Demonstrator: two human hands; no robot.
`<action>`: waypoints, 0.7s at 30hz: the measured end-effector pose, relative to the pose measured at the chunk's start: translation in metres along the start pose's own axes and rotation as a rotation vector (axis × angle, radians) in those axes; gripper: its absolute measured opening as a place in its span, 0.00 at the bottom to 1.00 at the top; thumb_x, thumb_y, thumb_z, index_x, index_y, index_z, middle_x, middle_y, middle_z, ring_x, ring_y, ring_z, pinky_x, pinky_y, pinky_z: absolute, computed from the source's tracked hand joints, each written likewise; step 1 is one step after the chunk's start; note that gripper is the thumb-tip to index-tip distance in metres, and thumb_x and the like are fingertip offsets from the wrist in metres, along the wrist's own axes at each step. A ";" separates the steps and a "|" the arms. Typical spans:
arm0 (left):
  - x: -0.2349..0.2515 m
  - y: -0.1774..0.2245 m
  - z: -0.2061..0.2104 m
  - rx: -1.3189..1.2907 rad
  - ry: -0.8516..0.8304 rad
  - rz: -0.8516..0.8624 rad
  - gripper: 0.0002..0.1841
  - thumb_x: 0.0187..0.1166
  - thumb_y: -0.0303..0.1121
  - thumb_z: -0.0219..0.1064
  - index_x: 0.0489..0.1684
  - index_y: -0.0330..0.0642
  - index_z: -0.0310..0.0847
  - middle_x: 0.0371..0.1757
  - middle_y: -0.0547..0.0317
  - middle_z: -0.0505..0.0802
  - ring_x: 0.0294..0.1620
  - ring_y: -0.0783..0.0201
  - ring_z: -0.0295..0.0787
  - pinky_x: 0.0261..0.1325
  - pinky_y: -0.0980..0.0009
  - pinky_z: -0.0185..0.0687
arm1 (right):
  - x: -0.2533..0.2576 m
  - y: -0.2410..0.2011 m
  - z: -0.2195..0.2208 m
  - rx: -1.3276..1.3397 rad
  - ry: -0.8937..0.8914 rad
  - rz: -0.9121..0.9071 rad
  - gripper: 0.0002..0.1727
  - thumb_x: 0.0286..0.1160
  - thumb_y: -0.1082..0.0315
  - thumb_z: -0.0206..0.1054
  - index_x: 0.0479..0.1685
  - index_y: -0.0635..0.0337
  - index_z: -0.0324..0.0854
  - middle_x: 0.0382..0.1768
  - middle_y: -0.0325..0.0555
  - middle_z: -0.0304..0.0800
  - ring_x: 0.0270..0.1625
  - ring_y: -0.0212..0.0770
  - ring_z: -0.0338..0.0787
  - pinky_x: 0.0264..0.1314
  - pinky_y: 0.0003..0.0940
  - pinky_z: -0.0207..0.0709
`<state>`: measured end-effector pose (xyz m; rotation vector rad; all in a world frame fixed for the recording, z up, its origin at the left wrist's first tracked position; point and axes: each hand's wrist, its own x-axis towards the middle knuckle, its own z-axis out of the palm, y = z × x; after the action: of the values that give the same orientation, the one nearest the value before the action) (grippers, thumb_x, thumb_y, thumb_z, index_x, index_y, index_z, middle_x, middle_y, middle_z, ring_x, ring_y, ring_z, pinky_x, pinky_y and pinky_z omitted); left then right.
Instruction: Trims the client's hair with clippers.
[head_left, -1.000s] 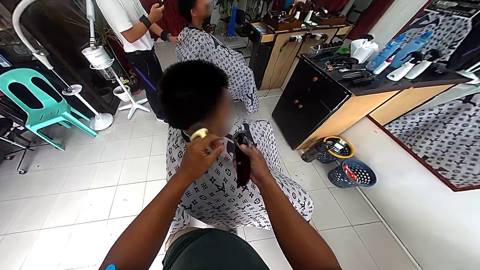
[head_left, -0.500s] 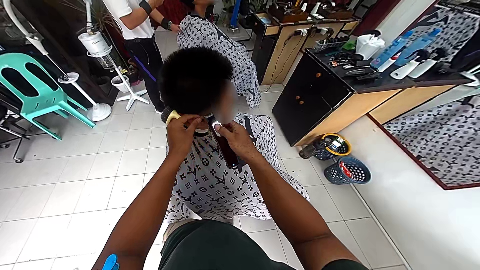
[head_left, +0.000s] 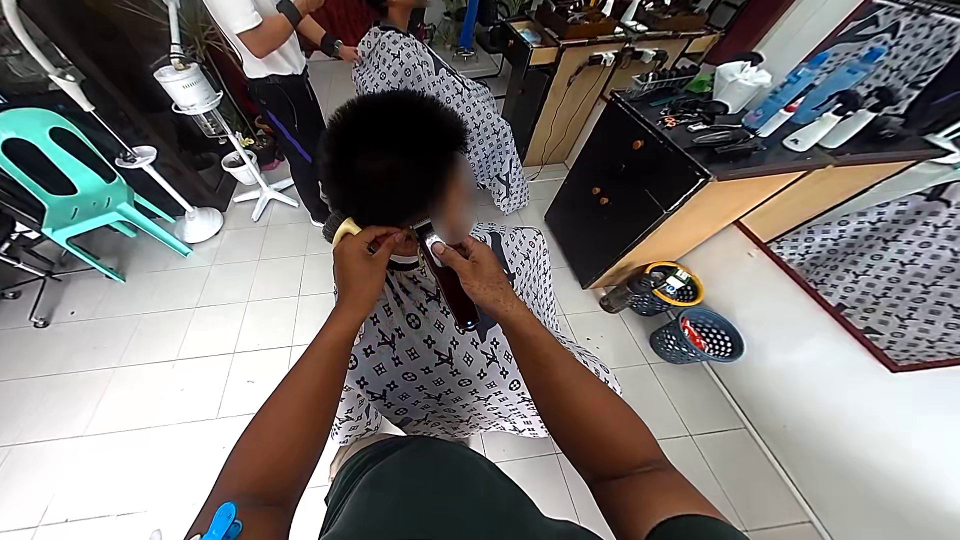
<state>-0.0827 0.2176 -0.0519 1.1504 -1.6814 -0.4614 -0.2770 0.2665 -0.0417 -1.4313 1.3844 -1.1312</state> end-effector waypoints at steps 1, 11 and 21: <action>0.000 0.000 0.000 -0.009 -0.005 -0.001 0.09 0.78 0.37 0.75 0.43 0.41 0.94 0.36 0.59 0.95 0.39 0.70 0.89 0.52 0.64 0.81 | 0.000 0.000 -0.001 -0.014 0.000 0.015 0.21 0.87 0.52 0.63 0.55 0.64 0.80 0.32 0.48 0.86 0.30 0.38 0.85 0.36 0.36 0.80; 0.001 -0.002 0.000 -0.021 -0.009 -0.004 0.08 0.77 0.36 0.75 0.43 0.40 0.94 0.37 0.60 0.95 0.39 0.73 0.89 0.53 0.68 0.82 | 0.000 -0.002 0.000 -0.029 0.011 0.039 0.23 0.87 0.50 0.62 0.56 0.65 0.80 0.33 0.50 0.87 0.31 0.40 0.87 0.36 0.38 0.83; 0.000 -0.002 0.000 -0.030 -0.013 -0.012 0.08 0.77 0.36 0.75 0.44 0.41 0.93 0.36 0.61 0.95 0.39 0.74 0.88 0.52 0.69 0.81 | -0.007 -0.003 0.005 0.032 0.036 -0.004 0.24 0.87 0.47 0.61 0.57 0.61 0.81 0.32 0.48 0.87 0.28 0.38 0.86 0.32 0.36 0.83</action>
<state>-0.0814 0.2167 -0.0536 1.1383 -1.6743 -0.5009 -0.2718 0.2734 -0.0408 -1.3980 1.3823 -1.1817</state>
